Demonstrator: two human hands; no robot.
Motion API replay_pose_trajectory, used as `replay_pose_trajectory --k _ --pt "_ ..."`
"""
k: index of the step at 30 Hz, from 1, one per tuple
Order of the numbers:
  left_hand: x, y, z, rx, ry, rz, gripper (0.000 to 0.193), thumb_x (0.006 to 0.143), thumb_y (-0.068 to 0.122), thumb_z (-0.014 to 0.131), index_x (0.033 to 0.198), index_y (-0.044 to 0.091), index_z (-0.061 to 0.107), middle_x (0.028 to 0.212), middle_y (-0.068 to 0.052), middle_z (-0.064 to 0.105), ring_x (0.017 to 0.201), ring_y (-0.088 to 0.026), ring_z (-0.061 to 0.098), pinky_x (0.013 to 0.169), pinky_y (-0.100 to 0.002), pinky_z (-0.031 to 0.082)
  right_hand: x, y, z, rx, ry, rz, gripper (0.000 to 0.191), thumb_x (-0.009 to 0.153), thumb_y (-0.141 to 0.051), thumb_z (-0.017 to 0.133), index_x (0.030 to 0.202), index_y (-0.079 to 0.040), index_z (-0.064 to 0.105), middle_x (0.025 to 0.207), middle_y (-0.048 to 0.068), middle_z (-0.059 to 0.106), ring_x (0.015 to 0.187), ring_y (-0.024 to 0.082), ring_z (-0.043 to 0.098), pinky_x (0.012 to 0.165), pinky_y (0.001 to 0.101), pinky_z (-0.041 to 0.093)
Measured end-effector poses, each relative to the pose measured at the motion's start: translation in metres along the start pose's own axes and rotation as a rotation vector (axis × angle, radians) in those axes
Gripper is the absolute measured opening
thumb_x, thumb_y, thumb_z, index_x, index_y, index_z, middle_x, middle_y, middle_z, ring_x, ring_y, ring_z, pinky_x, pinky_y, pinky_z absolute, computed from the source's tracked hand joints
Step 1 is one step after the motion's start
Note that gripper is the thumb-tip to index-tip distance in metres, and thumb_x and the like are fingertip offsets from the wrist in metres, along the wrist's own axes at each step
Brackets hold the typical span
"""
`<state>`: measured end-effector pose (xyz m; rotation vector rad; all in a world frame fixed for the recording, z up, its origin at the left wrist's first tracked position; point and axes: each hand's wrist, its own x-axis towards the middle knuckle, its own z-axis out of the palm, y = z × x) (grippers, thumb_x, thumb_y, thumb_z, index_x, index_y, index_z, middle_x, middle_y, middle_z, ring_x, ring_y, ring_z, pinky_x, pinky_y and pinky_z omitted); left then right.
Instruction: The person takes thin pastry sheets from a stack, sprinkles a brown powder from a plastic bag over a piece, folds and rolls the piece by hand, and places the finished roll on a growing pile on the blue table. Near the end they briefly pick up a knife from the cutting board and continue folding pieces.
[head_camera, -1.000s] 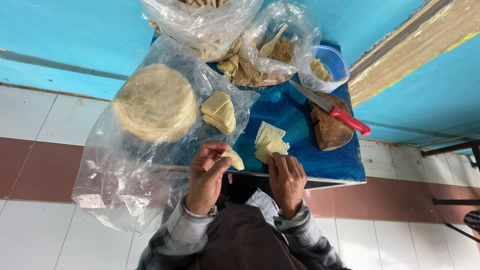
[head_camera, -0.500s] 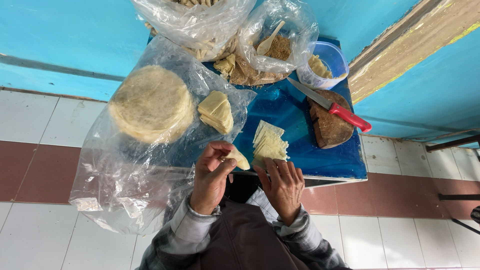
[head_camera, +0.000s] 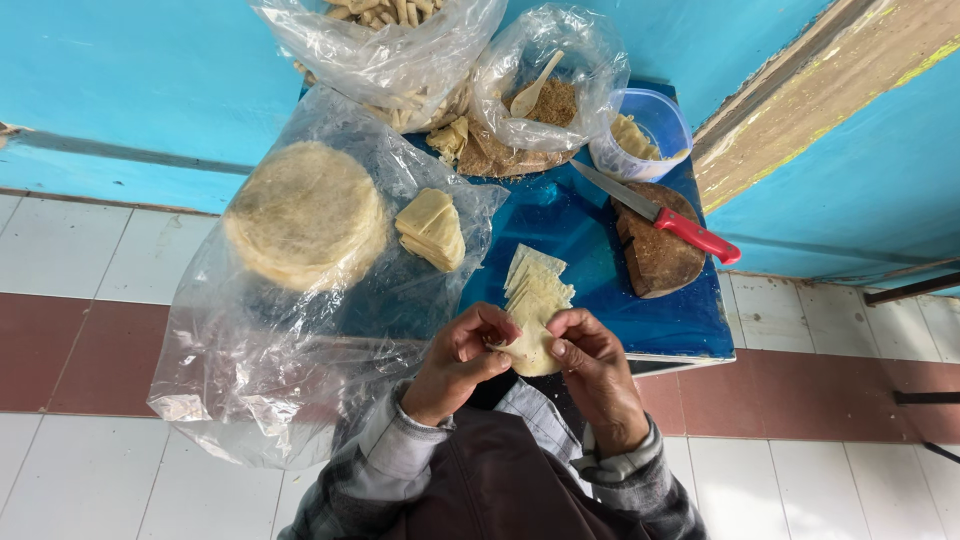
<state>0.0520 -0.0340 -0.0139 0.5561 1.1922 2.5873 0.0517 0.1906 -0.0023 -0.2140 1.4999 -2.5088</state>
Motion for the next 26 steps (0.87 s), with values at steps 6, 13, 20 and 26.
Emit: replay_pose_trajectory --k 6,13,20,26 --pt "0.0 0.002 0.005 -0.122 -0.012 -0.019 0.025 0.099 0.011 0.065 0.123 0.003 0.063 0.114 -0.005 0.063 0.106 -0.012 0.061 0.095 -0.03 0.055 -0.003 0.004 0.001 -0.154 0.157 -0.211 0.011 0.096 0.001 0.071 0.107 -0.001 0.069 0.104 0.005 0.07 0.097 0.012 0.064 0.089 0.0283 0.051" --pt "0.001 -0.013 0.011 -0.291 0.059 -0.01 0.019 0.106 0.008 0.062 0.123 -0.001 0.063 0.118 -0.007 0.067 0.108 -0.012 0.065 0.097 -0.03 0.056 -0.007 0.0 0.032 -0.797 0.127 -0.551 0.012 0.101 -0.009 0.067 0.107 0.001 0.07 0.118 0.011 0.064 0.114 0.018 0.063 0.093 0.0327 0.054" --pt "0.007 -0.028 0.023 -0.312 0.172 0.048 0.021 0.099 0.001 0.069 0.12 0.0 0.063 0.11 -0.008 0.069 0.103 -0.013 0.068 0.093 -0.028 0.056 -0.018 0.006 0.054 -0.924 0.263 -0.705 0.02 0.101 -0.017 0.065 0.114 -0.002 0.065 0.119 0.013 0.066 0.111 0.021 0.066 0.09 0.0309 0.056" --pt "0.002 -0.012 0.027 -0.036 0.204 0.065 0.031 0.097 0.004 0.075 0.125 0.001 0.062 0.114 -0.007 0.068 0.107 -0.015 0.065 0.096 -0.03 0.055 -0.021 0.019 0.036 -0.698 0.247 -0.45 0.027 0.099 -0.021 0.074 0.117 -0.002 0.069 0.109 0.015 0.071 0.098 0.025 0.068 0.086 0.0334 0.057"
